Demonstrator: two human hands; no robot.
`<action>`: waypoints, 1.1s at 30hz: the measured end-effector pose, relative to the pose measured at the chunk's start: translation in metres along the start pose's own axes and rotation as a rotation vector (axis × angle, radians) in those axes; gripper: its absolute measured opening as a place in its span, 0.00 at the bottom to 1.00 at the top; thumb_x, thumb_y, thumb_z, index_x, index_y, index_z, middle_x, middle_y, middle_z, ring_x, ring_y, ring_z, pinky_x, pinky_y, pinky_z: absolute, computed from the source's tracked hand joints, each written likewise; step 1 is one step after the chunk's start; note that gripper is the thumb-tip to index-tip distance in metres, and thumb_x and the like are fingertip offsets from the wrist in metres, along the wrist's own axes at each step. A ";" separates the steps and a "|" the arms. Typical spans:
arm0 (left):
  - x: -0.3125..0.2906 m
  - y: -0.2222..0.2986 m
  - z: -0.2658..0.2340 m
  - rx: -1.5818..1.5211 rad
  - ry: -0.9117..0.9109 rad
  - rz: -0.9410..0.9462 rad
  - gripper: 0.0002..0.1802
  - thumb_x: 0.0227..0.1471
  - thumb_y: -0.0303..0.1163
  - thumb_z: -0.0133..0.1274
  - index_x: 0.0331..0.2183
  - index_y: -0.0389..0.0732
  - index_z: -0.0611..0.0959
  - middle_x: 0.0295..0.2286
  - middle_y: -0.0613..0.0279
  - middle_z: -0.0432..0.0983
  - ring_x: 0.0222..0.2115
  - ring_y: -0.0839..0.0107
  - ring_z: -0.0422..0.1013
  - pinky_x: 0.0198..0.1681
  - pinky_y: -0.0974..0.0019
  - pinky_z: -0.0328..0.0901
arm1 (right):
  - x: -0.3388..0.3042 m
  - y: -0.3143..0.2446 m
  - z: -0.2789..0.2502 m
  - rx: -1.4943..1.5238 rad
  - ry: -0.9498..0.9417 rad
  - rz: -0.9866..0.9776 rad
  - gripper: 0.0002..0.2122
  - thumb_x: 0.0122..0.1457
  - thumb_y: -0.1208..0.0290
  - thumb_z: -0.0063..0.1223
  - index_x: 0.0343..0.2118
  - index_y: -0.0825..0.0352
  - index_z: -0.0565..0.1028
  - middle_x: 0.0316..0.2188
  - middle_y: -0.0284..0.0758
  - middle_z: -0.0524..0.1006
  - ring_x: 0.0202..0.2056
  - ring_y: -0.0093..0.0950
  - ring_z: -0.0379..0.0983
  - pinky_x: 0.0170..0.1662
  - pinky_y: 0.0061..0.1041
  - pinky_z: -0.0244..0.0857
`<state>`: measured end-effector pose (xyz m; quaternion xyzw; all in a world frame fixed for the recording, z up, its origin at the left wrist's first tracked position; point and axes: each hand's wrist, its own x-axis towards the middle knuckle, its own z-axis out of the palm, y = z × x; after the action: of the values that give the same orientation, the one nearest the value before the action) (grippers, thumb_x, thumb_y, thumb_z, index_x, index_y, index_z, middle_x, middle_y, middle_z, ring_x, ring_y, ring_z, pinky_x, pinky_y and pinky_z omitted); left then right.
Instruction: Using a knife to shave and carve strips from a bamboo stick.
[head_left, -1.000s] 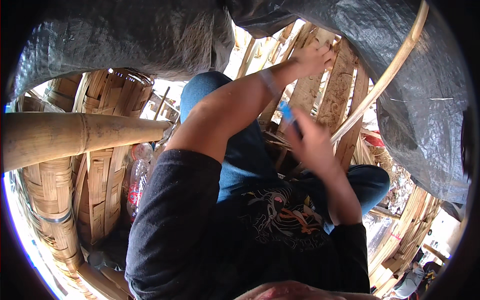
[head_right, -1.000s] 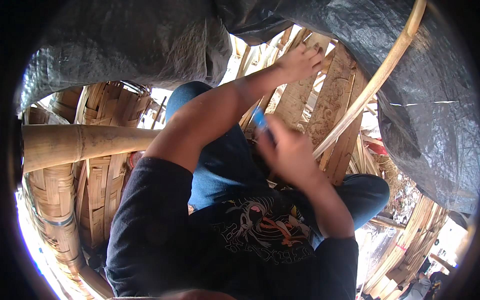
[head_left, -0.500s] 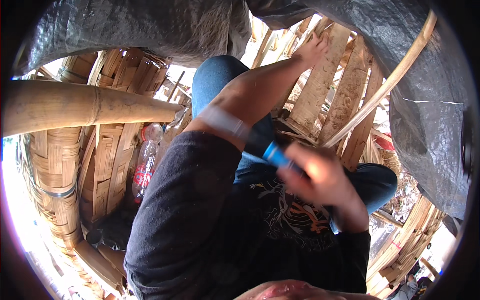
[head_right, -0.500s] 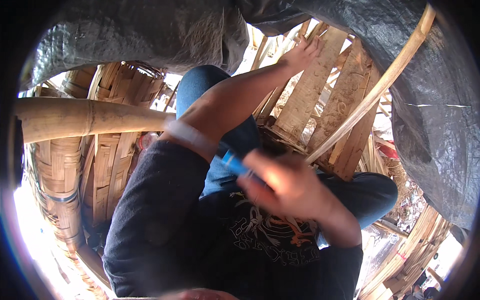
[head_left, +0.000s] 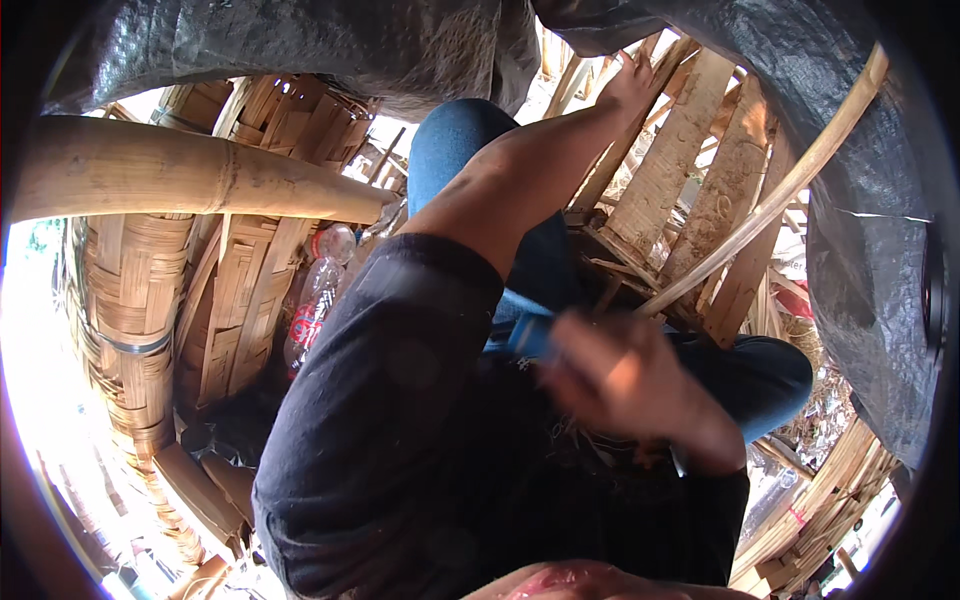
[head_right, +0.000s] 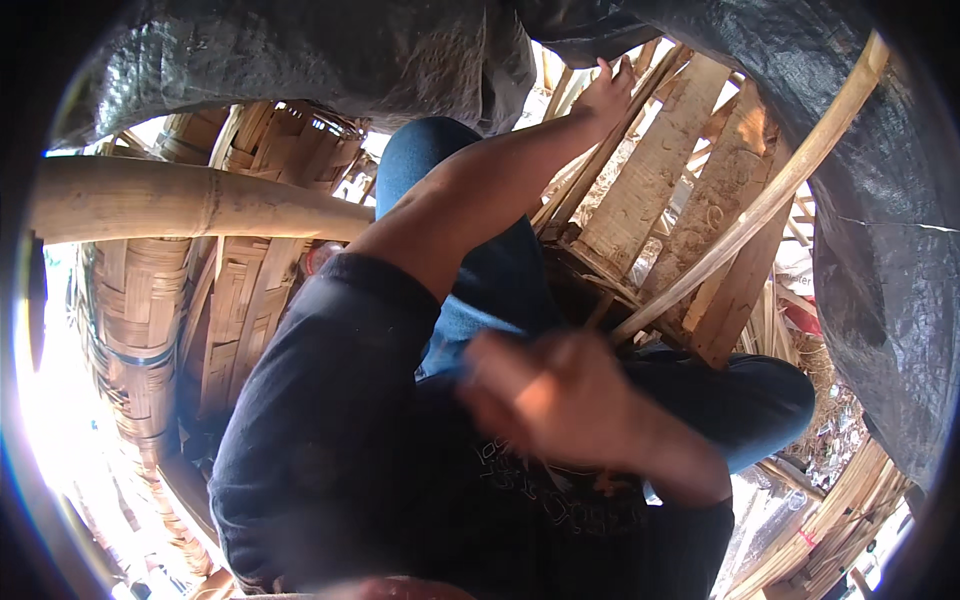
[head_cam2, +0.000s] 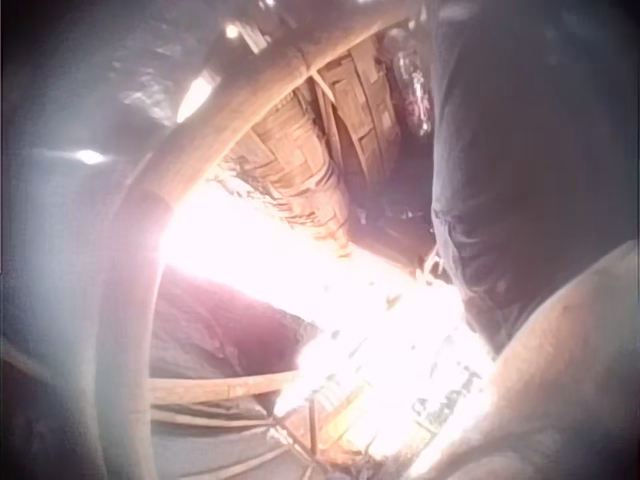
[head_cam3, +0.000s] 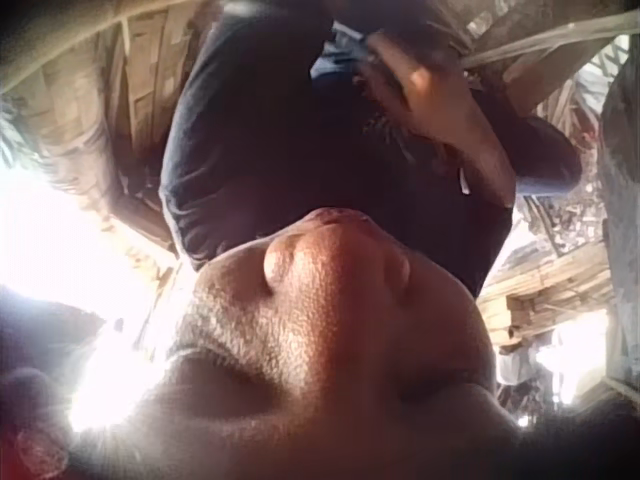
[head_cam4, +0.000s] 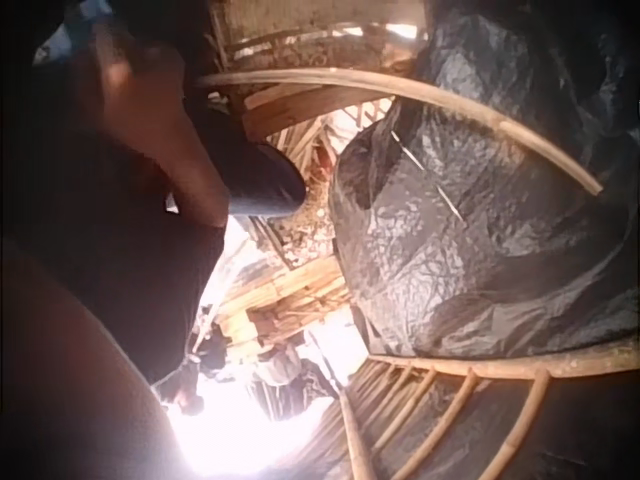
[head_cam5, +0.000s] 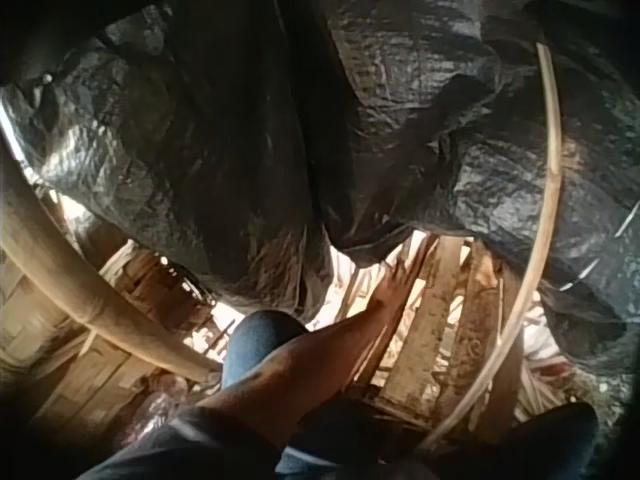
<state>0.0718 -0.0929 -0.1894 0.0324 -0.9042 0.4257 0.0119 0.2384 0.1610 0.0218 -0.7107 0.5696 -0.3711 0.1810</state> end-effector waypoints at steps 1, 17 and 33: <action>0.004 0.004 -0.006 0.008 -0.014 0.036 0.24 0.56 0.38 0.45 0.52 0.39 0.76 0.58 0.44 0.59 0.60 0.44 0.51 0.50 0.31 0.57 | -0.003 0.016 0.002 0.011 0.067 0.261 0.07 0.56 0.72 0.56 0.27 0.63 0.68 0.10 0.34 0.68 0.12 0.32 0.70 0.15 0.32 0.63; -0.006 0.031 0.028 0.325 -0.059 0.266 0.26 0.57 0.40 0.46 0.54 0.39 0.75 0.58 0.46 0.60 0.59 0.43 0.54 0.48 0.38 0.64 | 0.009 0.004 -0.039 0.100 0.076 0.520 0.08 0.59 0.69 0.54 0.28 0.65 0.69 0.13 0.39 0.71 0.15 0.39 0.73 0.18 0.34 0.62; -0.026 0.037 0.053 0.311 -0.059 0.286 0.23 0.59 0.37 0.43 0.52 0.36 0.76 0.55 0.42 0.64 0.57 0.45 0.59 0.51 0.38 0.60 | 0.037 -0.004 -0.070 0.176 -0.097 0.274 0.11 0.60 0.65 0.55 0.25 0.66 0.72 0.16 0.41 0.74 0.19 0.40 0.74 0.23 0.36 0.63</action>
<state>0.0958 -0.1090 -0.2527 -0.0825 -0.8228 0.5565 -0.0804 0.1925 0.1388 0.0824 -0.6250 0.6169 -0.3568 0.3186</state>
